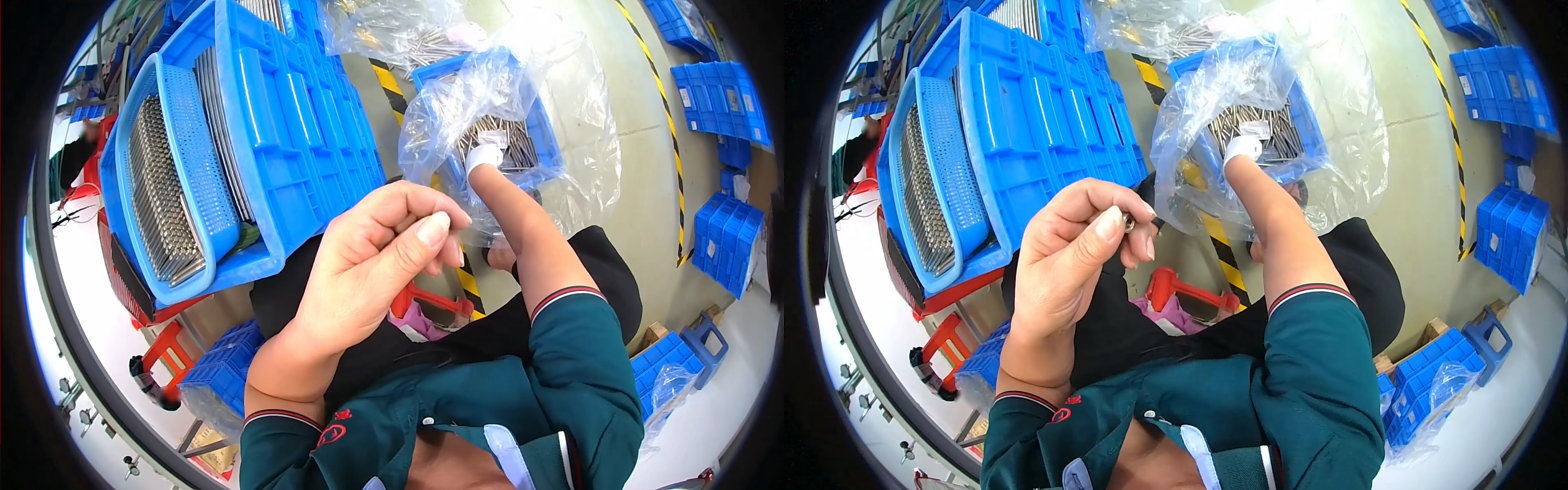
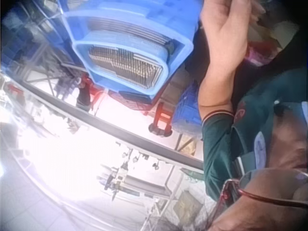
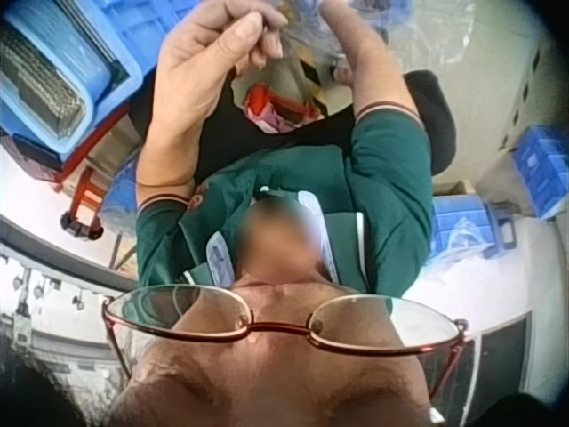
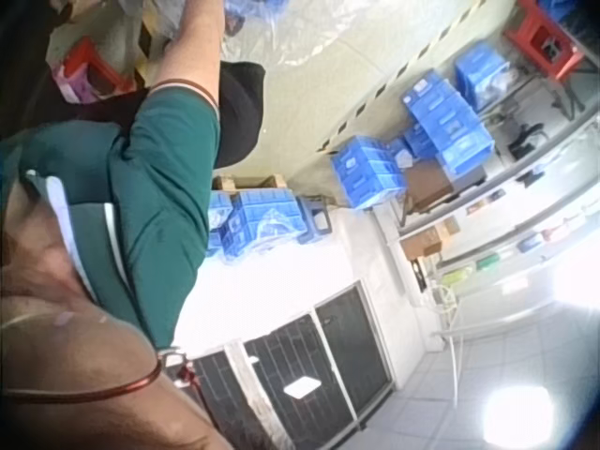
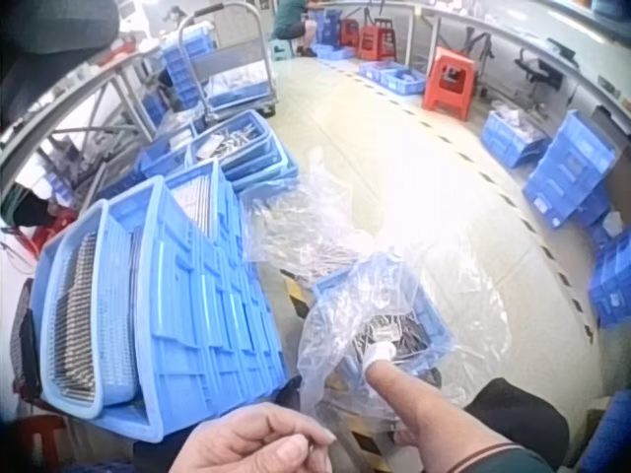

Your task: The person sits on a red stool in a factory setting, handling small cylindrical metal parts. They pick up handfuls of parts from a plastic bag, inspect them, and place them into a blue plastic crate. The person repeats this process of picking, inspecting, and placing parts throughout the video.

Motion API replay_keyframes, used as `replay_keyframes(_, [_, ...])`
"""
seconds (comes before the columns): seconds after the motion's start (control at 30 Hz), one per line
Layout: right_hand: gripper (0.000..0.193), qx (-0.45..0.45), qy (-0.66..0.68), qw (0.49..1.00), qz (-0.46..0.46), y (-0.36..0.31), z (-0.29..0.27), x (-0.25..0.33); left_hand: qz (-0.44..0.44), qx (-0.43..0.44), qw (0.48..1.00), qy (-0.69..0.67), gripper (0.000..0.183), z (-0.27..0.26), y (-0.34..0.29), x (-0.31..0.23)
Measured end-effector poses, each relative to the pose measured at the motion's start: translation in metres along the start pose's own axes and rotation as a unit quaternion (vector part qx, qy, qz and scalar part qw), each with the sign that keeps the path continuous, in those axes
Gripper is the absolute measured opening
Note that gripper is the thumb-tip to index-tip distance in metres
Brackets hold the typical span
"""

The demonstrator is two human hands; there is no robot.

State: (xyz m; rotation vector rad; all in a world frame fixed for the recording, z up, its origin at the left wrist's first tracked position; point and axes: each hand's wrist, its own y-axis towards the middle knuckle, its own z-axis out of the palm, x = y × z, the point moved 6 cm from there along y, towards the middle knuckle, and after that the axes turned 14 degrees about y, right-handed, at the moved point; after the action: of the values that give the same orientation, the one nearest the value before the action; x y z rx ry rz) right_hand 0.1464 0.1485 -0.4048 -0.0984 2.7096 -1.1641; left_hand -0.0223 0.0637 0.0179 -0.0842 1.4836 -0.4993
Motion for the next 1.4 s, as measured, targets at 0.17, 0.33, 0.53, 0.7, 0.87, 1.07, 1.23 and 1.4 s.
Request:
replay_keyframes(0.17, [0.026,-0.025,0.05,0.998,-0.04,-0.002,0.007,-0.02,0.005,-0.005,1.0,-0.011,0.025,-0.003,-0.002,0.002])
replay_keyframes(0.33, [0.031,-0.008,0.157,0.987,-0.016,-0.02,-0.008,-0.052,0.021,-0.002,1.0,-0.021,0.025,-0.005,-0.001,0.002])
replay_keyframes(0.53, [0.04,-0.001,0.25,0.948,-0.198,-0.059,-0.066,-0.067,0.043,-0.016,0.998,-0.039,0.025,-0.009,-0.001,-0.001])
replay_keyframes(0.7, [0.032,0.062,0.39,0.902,-0.176,-0.103,-0.11,-0.08,0.078,-0.032,0.994,-0.063,0.024,-0.014,0.001,-0.003])
replay_keyframes(0.87, [0.023,0.089,0.626,0.738,-0.238,-0.21,-0.179,-0.077,0.087,-0.057,0.989,-0.101,0.022,-0.019,0.005,0.0])
replay_keyframes(1.07, [0.023,-0.021,0.75,0.6,-0.278,-0.343,-0.242,-0.069,0.098,-0.061,0.984,-0.138,0.021,-0.016,0.014,0.011])
replay_keyframes(1.23, [0.02,-0.058,0.821,0.492,-0.283,-0.388,-0.242,-0.065,0.108,-0.025,0.983,-0.144,0.021,-0.001,0.01,0.01])
replay_keyframes(1.4, [0.018,-0.023,0.843,0.452,-0.291,-0.389,-0.227,-0.056,0.098,0.004,0.982,-0.16,0.02,0.01,0.004,0.011])
